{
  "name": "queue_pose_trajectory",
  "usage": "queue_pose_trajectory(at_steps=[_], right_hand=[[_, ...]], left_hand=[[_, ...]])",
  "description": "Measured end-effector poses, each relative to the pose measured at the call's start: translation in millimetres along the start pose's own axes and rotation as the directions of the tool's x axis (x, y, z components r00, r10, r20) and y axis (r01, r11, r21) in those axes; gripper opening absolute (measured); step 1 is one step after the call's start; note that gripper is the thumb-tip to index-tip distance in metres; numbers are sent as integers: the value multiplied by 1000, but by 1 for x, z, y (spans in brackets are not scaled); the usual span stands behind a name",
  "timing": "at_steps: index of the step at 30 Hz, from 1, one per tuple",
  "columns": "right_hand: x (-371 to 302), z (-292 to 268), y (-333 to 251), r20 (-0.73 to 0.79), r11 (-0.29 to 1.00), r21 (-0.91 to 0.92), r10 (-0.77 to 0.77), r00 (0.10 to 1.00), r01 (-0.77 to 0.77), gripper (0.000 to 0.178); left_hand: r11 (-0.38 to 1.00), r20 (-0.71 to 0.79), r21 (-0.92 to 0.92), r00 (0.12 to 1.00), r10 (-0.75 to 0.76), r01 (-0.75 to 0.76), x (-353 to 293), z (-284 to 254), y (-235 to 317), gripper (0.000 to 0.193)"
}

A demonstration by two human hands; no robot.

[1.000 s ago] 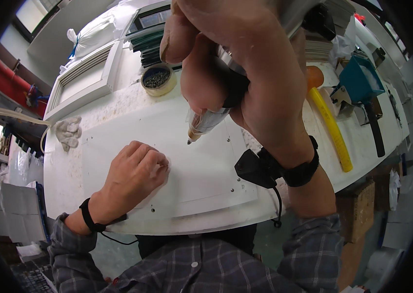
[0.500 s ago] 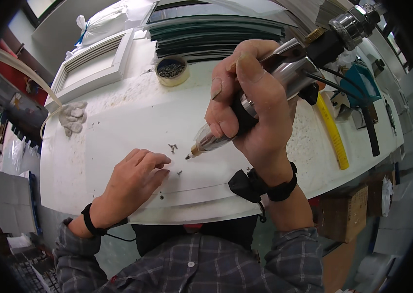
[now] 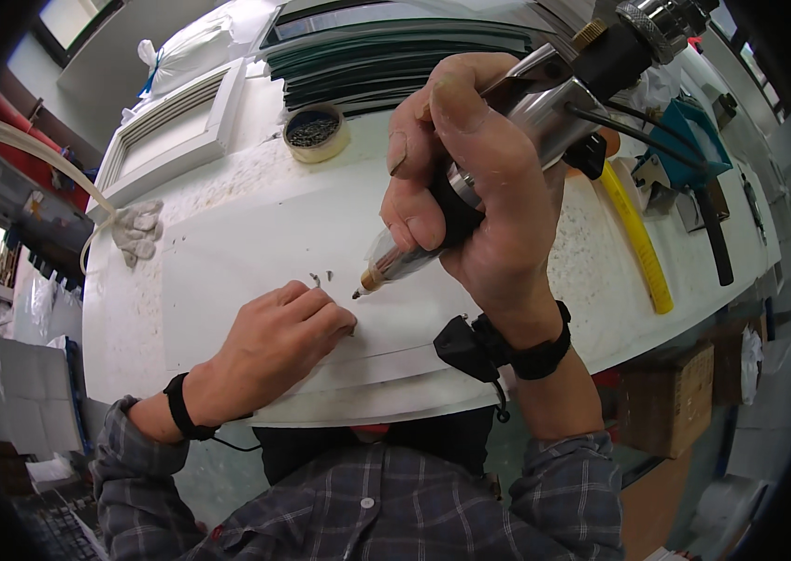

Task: The person uses a pneumatic screwdriver to fasten screws into a white rectangular frame on a workbench. They then move to the floor to inspect the frame and handle stacks of white panels. Returning to the bench, the person applies a white substance to a black panel and places it into the frame.

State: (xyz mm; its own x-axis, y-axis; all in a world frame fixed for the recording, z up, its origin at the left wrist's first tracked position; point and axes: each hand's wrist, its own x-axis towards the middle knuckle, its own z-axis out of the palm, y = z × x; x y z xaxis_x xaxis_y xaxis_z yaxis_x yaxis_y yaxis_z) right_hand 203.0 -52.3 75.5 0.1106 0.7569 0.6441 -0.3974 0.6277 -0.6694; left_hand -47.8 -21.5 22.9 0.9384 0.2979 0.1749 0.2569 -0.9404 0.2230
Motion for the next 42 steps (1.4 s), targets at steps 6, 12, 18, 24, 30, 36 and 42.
queue_pose_trajectory(at_steps=[6,12,18,24,30,36,42], right_hand=[[-1,3,-6,-68,999,-37,8,998,-11,26],[1,-5,-9,-51,997,-81,-11,999,6,26],[0,-9,-10,-61,999,-43,-21,998,18,27],[4,-5,-16,-23,999,-32,-1,1000,0,27],[-3,13,-14,-10,982,190,20,1000,-17,29],[-14,41,1,-5,946,322,54,999,-49,31],[-13,59,5,-13,941,335,53,998,-46,29]], left_hand=[[996,-12,93,1000,10,-9,6,4,4,22],[996,-122,-81,991,-45,35,10,9,8,22],[1000,-83,10,996,-14,14,19,14,10,22],[996,-109,-45,991,-76,71,9,10,10,23],[630,127,-614,848,-515,475,-31,-20,7,14],[32,228,-945,729,-645,325,-77,3,17,12],[-120,184,-983,783,-594,140,-90,11,19,17]])
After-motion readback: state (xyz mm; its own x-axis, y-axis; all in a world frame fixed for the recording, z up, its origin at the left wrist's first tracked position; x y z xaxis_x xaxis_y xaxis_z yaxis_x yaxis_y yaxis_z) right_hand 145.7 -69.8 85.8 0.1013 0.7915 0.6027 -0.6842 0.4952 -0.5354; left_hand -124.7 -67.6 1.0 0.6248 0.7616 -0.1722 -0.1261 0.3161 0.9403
